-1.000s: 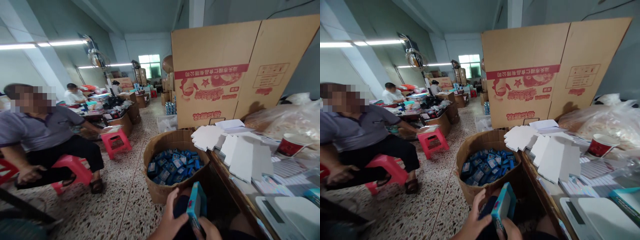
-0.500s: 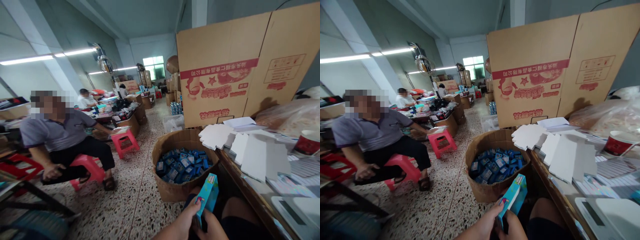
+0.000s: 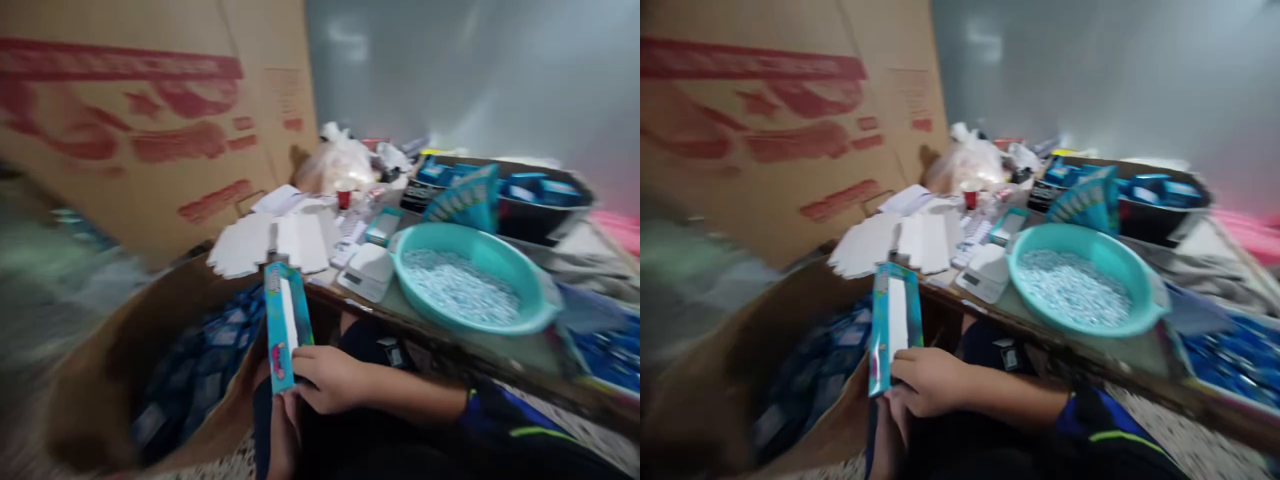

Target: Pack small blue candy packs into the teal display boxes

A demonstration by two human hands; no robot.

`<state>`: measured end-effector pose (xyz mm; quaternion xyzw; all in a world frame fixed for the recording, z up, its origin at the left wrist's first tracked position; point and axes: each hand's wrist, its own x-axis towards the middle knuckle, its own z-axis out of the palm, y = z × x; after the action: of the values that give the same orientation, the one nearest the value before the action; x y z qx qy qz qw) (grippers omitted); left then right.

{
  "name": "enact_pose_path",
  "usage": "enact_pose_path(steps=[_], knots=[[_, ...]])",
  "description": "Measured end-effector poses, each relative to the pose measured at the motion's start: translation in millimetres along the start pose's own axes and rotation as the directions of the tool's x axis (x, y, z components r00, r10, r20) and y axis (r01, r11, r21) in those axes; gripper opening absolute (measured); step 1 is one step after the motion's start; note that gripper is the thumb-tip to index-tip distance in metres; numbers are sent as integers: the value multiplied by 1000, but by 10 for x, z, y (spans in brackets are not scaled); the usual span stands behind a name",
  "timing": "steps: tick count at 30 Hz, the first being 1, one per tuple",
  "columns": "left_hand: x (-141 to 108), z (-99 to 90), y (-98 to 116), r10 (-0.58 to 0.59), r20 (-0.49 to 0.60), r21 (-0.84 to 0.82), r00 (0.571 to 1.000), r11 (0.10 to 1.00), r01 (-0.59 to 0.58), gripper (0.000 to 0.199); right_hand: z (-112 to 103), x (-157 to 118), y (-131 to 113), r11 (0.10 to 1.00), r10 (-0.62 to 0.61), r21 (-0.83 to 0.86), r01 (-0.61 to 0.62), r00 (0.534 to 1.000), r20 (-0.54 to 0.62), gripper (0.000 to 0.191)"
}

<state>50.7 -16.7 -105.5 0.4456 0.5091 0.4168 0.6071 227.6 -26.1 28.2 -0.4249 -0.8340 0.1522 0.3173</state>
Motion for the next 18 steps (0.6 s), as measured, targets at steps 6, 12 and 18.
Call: enact_pose_path(steps=[6, 12, 18], knots=[[274, 392, -166, -54, 338, 435, 940, 894, -105, 61, -1298, -29, 227, 870, 167, -431, -240, 965, -201, 8], [295, 542, -166, -125, 487, 548, 864, 814, -191, 52, -2007, 305, 431, 465, 571, -647, -604, 763, -302, 27], [250, 399, -119, -110, 429, 575, 897, 799, -178, 47, -2391, 573, 912, 235, 688, -753, -614, 653, -318, 34]])
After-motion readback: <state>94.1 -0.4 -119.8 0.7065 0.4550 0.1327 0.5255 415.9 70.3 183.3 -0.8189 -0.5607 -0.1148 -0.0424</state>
